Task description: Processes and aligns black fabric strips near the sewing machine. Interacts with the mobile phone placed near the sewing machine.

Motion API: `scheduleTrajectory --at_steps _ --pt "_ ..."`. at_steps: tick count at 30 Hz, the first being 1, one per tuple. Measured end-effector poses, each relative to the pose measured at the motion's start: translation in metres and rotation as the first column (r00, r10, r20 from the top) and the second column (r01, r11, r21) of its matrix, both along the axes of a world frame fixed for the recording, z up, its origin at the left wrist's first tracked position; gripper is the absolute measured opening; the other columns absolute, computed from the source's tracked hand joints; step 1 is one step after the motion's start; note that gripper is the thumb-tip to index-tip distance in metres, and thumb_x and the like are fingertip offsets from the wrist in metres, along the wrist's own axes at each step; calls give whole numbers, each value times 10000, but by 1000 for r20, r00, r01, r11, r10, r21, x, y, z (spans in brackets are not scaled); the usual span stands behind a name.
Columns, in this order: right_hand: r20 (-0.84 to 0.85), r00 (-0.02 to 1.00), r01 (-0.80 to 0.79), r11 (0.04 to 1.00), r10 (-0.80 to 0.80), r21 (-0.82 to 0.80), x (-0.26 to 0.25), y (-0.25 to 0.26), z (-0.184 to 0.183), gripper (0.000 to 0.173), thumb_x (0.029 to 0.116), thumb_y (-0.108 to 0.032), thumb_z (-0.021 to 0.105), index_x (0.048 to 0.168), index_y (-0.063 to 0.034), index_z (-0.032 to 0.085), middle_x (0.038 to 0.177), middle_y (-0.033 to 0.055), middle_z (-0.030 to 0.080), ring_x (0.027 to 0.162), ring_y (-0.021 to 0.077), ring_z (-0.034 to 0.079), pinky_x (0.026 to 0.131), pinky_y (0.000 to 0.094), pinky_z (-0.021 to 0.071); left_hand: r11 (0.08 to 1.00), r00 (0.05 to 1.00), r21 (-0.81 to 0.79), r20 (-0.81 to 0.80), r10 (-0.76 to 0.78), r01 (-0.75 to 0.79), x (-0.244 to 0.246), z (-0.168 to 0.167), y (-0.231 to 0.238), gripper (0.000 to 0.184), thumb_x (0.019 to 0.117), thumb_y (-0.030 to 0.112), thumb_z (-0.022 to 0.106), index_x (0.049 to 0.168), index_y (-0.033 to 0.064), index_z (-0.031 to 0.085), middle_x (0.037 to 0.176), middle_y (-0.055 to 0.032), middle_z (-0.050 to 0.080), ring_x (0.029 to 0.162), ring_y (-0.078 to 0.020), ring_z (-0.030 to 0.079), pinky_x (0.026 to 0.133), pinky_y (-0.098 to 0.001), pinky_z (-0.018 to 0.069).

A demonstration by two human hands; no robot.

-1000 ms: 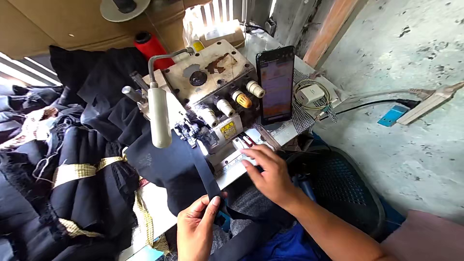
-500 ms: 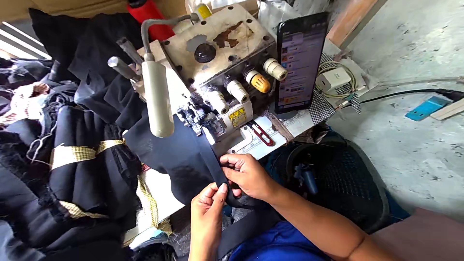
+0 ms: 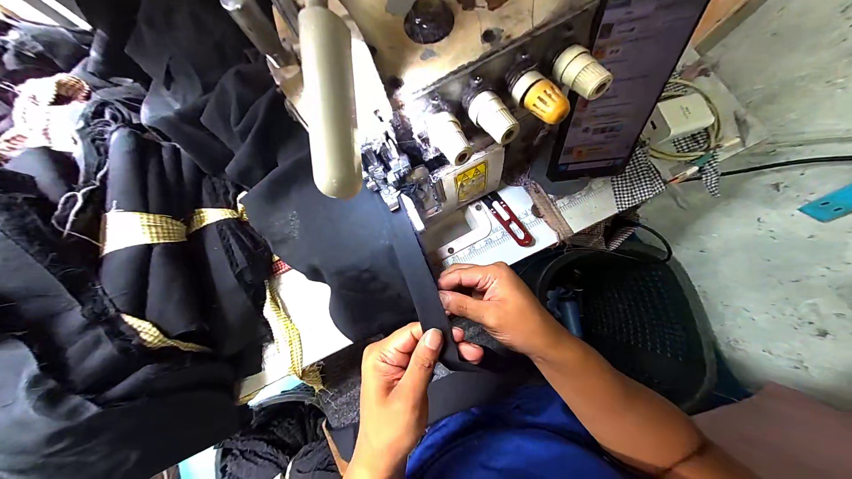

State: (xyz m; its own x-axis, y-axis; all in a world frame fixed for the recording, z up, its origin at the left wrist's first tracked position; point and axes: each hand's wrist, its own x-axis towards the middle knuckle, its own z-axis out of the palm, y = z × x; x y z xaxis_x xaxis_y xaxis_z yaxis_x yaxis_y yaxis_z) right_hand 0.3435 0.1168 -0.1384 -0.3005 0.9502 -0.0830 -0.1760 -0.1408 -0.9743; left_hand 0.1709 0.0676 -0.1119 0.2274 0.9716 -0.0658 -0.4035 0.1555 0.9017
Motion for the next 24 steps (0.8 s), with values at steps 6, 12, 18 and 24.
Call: scheduleTrajectory --at_steps 6,12,18,24 --pt "-43 998 -42 999 42 -1 5 -1 9 163 993 -23 590 1012 34 741 959 54 716 783 54 662 711 203 581 997 973 38 -219 75 -68 7 -14 3 235 1044 49 541 919 -42 717 842 -111 762 762 -162 750 734 -316 638" --pt "-42 999 -9 1000 9 1 1 -1 6 164 990 -27 581 983 31 735 936 48 703 736 49 647 656 196 569 985 931 99 -325 166 -141 11 -17 0 228 1031 30 541 918 -37 728 823 -78 760 755 -123 741 720 -267 627" --pt "-18 1000 -1 998 3 68 3 0 6 181 994 -38 571 975 21 741 959 43 716 810 41 665 727 199 579 984 913 139 -377 157 -111 8 -12 2 220 1022 34 559 908 -31 736 834 -68 769 762 -119 746 722 -264 632" --pt "78 987 125 980 -138 155 -7 -2 10 179 949 -183 737 861 -27 738 847 18 699 750 47 655 662 193 562 961 764 275 -613 201 -32 3 -10 7 213 996 121 622 850 31 748 730 29 713 654 15 652 605 -163 553"
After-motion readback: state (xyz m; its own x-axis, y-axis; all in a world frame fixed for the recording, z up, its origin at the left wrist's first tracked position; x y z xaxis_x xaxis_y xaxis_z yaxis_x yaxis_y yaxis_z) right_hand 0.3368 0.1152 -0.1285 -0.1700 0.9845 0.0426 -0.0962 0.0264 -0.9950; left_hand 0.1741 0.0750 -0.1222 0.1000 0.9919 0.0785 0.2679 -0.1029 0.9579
